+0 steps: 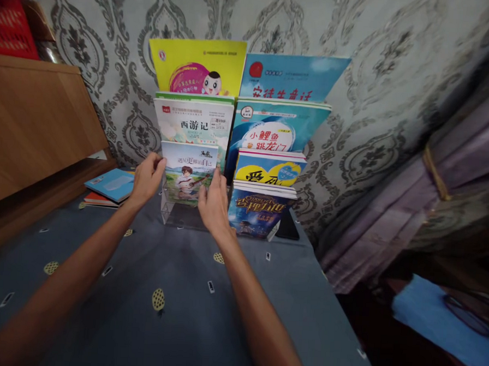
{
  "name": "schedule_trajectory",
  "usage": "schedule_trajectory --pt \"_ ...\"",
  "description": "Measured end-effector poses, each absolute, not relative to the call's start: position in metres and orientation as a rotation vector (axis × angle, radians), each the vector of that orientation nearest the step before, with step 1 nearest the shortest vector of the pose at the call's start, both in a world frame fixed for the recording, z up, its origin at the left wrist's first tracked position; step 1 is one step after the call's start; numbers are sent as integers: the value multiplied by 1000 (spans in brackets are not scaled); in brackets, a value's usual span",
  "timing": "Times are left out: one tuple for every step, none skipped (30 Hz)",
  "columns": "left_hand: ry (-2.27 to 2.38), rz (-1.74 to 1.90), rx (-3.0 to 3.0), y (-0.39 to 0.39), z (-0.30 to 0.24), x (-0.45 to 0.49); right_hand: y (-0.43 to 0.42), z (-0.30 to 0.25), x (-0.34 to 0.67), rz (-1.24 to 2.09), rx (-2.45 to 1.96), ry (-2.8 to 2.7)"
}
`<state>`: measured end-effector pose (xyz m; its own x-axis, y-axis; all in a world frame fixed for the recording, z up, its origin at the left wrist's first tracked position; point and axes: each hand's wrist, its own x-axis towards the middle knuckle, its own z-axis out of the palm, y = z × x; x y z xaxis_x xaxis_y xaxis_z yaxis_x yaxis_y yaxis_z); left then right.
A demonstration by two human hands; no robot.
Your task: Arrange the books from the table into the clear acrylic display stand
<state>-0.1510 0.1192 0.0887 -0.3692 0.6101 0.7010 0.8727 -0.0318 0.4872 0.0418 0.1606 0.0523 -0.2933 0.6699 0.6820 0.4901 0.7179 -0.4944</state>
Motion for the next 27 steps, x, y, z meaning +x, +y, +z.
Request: schedule_trajectory --pt "-1957 -1367 -1579 118 88 -151 160 53 42 232 -888 -1950" --pt "-1947 -1379 -1584 117 87 -151 159 53 42 230 -885 -1945" --pt "-1937 -1390 -1587 116 87 -150 158 53 42 228 -882 -1940" --pt "-1928 -1402 -1589 114 87 -150 158 53 42 226 -879 -1936" --pt "-1919 -1415 -1591 113 87 -149 157 53 42 224 -877 -1932" --pt "-1907 -1426 -1597 111 87 -149 156 53 42 222 -876 -1931" --pt "-1894 -1435 -1606 109 87 -148 155 53 42 219 -876 -1931" --pt "-1881 -1442 -1618 107 87 -147 154 53 43 215 -878 -1931" --pt "-1871 -1444 -1629 106 86 -147 153 53 43 212 -880 -1933" --pt "-1866 -1443 -1638 104 86 -146 151 53 44 209 -880 -1936" --pt "-1864 -1438 -1643 102 86 -145 150 53 44 206 -879 -1938" --pt "-1867 -1431 -1647 101 86 -145 148 52 45 205 -877 -1940" --pt "-1870 -1424 -1650 100 85 -144 146 52 46 205 -875 -1943" --pt "-1874 -1416 -1653 99 85 -144 145 51 47 206 -871 -1945" --pt "-1876 -1409 -1659 98 84 -144 143 51 48 207 -867 -1948" --pt "-1877 -1407 -1665 96 84 -144 141 50 49 208 -860 -1952" --pt "-1877 -1407 -1670 95 83 -144 140 49 50 209 -852 -1954" --pt "-1877 -1410 -1674 94 83 -143 138 48 51 208 -844 -1957" --pt "-1877 -1413 -1677 93 82 -143 137 47 52 206 -837 -1960" --pt "-1880 -1416 -1677 92 82 -143 135 45 53 205 -833 -1963" --pt "-1881 -1421 -1678 91 81 -142 133 44 53 205 -832 -1965" --pt "-1881 -1427 -1678 90 81 -142 132 43 54 206 -832 -1966" --pt "-1881 -1432 -1680 89 80 -141 130 41 55 207 -832 -1966" --pt "-1879 -1438 -1681 89 79 -141 129 40 56 207 -832 -1967" --pt "-1879 -1443 -1683 88 78 -141 128 39 57 205 -828 -1967" --pt "-1879 -1445 -1685 88 78 -140 127 37 58 204 -824 -1969" --pt "-1881 -1443 -1689 87 77 -140 126 36 59 203 -819 -1973"
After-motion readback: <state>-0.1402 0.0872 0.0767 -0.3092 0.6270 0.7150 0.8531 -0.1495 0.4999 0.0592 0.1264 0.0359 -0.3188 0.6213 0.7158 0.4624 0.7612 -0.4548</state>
